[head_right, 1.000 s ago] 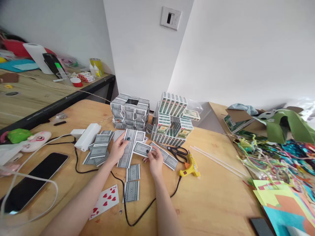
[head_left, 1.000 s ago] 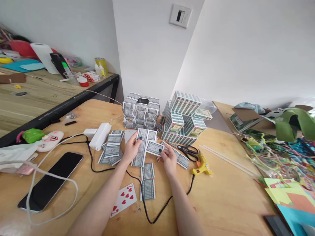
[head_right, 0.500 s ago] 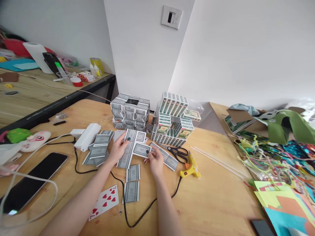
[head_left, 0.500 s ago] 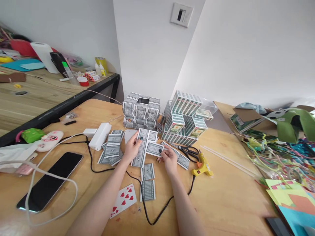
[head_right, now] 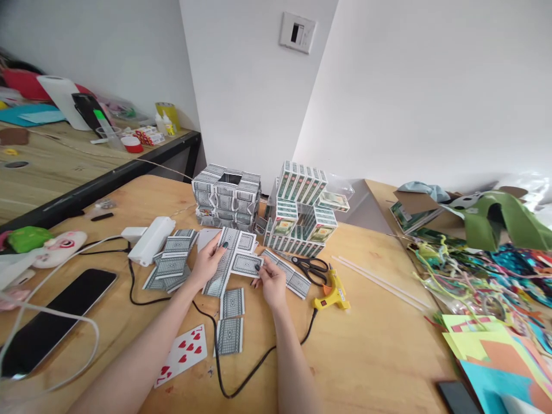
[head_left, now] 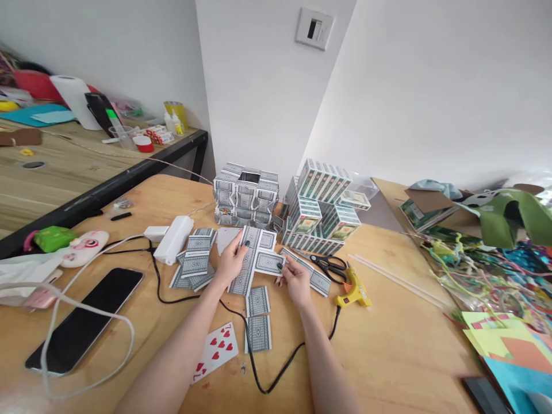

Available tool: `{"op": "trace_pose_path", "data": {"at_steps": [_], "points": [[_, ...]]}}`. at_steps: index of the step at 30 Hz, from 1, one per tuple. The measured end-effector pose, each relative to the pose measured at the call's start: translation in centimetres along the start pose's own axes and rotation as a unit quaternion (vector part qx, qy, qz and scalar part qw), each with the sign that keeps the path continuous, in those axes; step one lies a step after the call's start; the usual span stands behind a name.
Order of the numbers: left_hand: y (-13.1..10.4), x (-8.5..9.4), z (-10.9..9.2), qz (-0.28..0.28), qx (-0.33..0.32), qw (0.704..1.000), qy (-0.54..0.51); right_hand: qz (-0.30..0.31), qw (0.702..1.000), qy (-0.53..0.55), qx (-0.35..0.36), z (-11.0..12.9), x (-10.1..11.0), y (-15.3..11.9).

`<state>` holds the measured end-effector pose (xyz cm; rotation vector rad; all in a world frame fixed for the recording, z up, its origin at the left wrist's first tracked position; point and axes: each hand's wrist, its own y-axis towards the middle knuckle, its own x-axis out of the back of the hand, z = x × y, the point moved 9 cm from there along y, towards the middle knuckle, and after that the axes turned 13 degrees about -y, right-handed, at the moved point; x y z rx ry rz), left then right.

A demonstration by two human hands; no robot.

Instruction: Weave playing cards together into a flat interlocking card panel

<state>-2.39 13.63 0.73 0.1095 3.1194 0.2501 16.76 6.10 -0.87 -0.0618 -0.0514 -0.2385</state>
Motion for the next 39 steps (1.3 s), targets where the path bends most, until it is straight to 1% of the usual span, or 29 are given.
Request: {"op": "trace_pose_path", "data": {"at_steps": [4,7,12,21,26,29,32,35,39], "points": [[-0.2,-0.2,-0.3,0.006,-0.02,0.999,0.034,-0.001,1.0,0.006,-0.001,-0.1,0.0,0.0],[-0.4,-0.2,-0.6,0.0,-0.029,0.997,0.074,-0.003,1.0,0.014,-0.004,-0.3,0.0,-0.1],[-0.7,-0.4,-0.9,-0.003,-0.031,0.992,0.124,-0.017,1.0,0.013,0.0,-0.2,0.2,-0.1],[-1.2,-0.7,-1.3,-0.014,-0.015,0.984,0.175,-0.015,1.0,0.009,-0.004,0.0,0.1,-0.2],[-1.4,-1.1,-1.3,-0.011,-0.039,0.982,0.183,-0.001,1.0,0.008,-0.005,-0.2,-0.1,-0.2],[-1.5,-1.4,-1.0,-0.003,-0.03,0.982,0.186,0.004,1.0,0.012,0.001,-0.1,-0.2,-0.1],[-1.6,-1.7,-1.1,0.001,-0.031,0.983,0.183,0.01,1.0,0.018,0.003,0.0,-0.3,-0.1],[-1.7,-1.8,-1.3,-0.001,-0.04,0.984,0.175,0.018,1.0,0.021,-0.005,0.0,-0.5,-0.1],[-1.7,-1.8,-1.0,0.007,-0.027,0.984,0.176,0.023,0.999,0.02,-0.017,0.1,-0.7,-0.1]]}}
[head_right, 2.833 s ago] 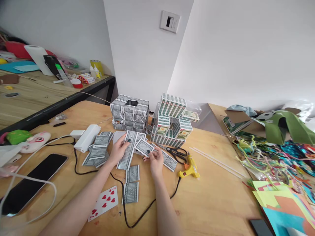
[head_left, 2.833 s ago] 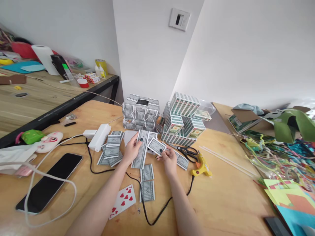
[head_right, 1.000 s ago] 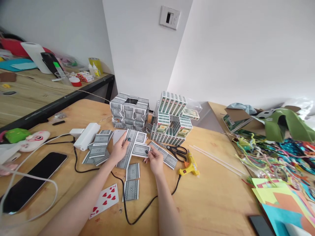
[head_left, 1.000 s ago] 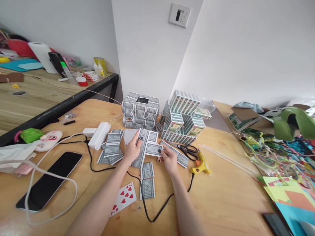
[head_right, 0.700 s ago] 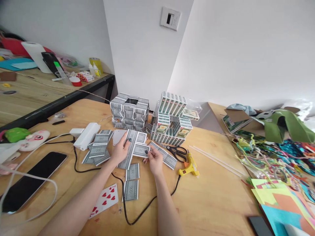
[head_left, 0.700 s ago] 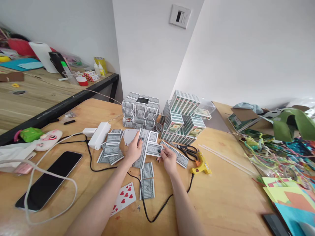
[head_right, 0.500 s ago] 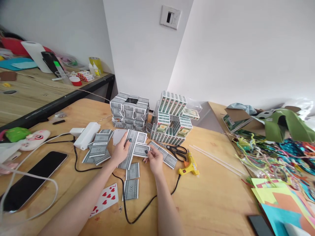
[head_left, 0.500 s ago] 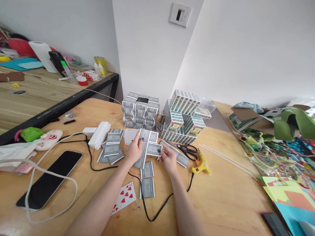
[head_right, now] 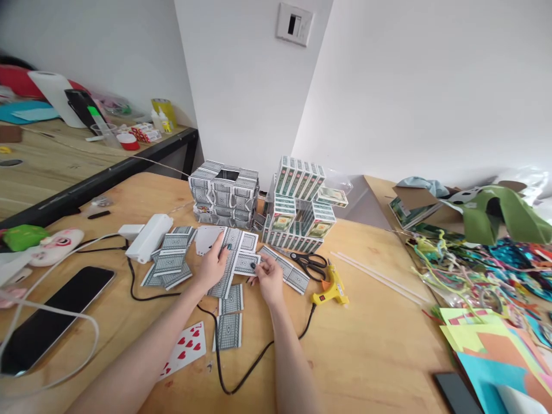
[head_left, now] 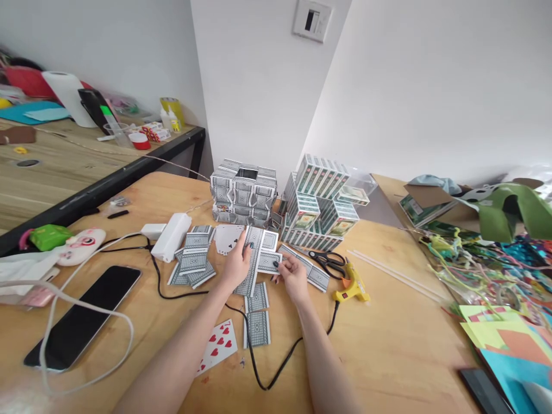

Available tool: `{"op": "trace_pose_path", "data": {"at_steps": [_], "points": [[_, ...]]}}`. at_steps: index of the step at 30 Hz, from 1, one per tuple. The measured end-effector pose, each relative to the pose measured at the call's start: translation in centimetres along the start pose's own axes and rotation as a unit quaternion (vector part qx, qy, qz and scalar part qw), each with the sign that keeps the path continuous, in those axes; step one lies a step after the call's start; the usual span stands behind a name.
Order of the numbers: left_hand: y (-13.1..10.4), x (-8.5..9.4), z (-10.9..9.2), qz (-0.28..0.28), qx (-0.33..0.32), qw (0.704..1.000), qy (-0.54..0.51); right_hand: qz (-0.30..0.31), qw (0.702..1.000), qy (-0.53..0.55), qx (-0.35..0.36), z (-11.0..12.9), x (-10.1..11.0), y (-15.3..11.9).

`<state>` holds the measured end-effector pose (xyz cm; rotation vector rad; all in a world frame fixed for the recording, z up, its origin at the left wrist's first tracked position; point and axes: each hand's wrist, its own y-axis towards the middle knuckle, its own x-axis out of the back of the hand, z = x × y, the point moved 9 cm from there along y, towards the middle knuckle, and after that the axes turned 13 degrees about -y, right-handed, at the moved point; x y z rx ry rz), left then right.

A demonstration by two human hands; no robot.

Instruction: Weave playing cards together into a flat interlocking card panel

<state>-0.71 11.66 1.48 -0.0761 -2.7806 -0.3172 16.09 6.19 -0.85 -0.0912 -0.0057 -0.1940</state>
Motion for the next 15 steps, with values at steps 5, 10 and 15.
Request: {"op": "trace_pose_path", "data": {"at_steps": [5,10,15], "points": [[-0.03,0.11,-0.27,-0.006,-0.019,1.0,-0.015,0.011,1.0,0.007,-0.02,-0.17,-0.11,0.02],[-0.12,-0.03,-0.64,-0.002,-0.03,0.999,-0.012,0.008,1.0,-0.001,-0.015,-0.28,-0.03,0.04],[-0.29,-0.47,-0.54,0.005,-0.03,1.0,-0.004,0.011,1.0,-0.007,-0.012,-0.13,-0.16,-0.03]]}}
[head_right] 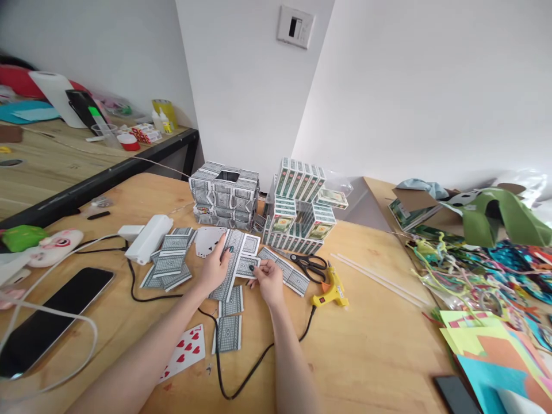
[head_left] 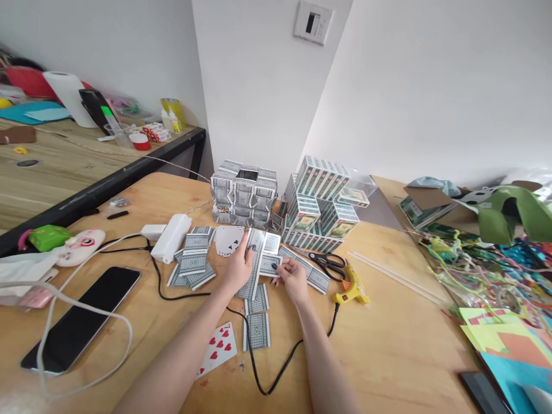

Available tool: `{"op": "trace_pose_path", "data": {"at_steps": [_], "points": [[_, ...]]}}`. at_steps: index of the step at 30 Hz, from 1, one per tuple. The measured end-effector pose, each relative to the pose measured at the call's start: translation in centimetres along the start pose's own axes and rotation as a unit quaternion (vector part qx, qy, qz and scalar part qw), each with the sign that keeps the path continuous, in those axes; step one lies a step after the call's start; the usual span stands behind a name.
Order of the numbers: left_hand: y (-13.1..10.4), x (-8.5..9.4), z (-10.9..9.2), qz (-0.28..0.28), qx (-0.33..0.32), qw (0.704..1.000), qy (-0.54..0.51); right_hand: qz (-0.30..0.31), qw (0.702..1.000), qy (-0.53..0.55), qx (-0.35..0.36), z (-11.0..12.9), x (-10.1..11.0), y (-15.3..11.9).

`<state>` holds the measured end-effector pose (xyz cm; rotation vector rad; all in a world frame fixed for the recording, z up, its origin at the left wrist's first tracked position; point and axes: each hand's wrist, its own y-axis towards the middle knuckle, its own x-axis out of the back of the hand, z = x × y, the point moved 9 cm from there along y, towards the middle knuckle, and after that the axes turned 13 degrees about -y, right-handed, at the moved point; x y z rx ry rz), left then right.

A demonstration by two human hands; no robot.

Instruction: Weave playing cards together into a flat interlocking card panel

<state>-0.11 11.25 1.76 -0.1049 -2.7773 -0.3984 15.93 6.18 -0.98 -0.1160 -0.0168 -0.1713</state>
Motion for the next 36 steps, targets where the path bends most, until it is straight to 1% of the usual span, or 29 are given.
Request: {"op": "trace_pose_path", "data": {"at_steps": [3,8,19,31,36], "points": [[-0.1,-0.4,0.1,0.004,0.0,1.0,-0.01,0.007,1.0,0.002,0.0,0.0,-0.1,0.0],[-0.2,-0.4,0.1,-0.01,-0.007,0.999,-0.032,0.004,1.0,0.003,-0.007,-0.3,-0.1,0.1],[-0.2,-0.8,0.1,-0.012,-0.008,0.999,-0.031,0.012,1.0,0.014,-0.004,-0.4,-0.4,0.1],[-0.2,-1.2,0.6,0.001,0.004,0.999,-0.038,0.032,0.999,0.018,0.0,-0.1,-0.7,-0.1],[-0.2,-1.3,0.5,0.007,0.01,1.0,-0.029,0.029,0.999,0.014,-0.003,-0.4,-0.6,0.0]]}}
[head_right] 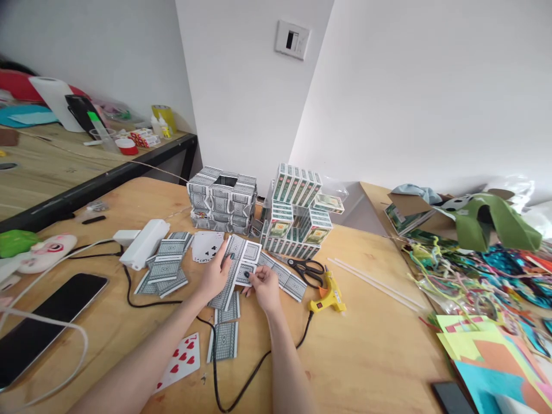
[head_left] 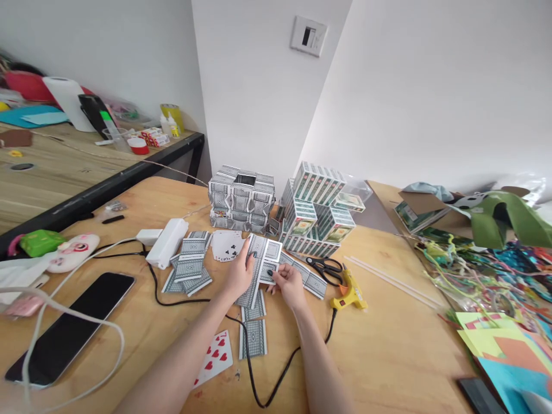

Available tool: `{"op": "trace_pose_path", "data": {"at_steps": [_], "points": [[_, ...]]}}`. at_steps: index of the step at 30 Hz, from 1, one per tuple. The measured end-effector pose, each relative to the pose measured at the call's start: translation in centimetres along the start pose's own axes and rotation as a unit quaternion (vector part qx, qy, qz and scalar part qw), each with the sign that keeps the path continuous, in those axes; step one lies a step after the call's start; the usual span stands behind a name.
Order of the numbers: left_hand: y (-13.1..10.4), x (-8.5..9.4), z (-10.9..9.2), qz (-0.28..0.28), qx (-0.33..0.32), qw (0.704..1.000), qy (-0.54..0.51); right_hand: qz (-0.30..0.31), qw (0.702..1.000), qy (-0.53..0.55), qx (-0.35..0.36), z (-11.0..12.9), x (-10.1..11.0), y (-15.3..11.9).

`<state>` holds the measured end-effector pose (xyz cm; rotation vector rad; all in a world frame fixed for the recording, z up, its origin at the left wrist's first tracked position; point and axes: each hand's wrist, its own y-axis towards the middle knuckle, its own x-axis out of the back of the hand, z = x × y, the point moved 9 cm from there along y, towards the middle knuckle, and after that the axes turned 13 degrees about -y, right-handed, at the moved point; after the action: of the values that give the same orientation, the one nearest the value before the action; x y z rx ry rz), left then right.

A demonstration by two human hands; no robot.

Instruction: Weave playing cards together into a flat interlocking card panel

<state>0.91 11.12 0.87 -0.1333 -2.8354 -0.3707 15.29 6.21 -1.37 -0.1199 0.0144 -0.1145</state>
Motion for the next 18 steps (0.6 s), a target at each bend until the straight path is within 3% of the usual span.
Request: {"op": "trace_pose_path", "data": {"at_steps": [18], "points": [[-0.03,0.18,-0.26,-0.004,-0.01,1.0,-0.009,0.011,1.0,-0.005,0.01,0.01,-0.18,0.02]]}}
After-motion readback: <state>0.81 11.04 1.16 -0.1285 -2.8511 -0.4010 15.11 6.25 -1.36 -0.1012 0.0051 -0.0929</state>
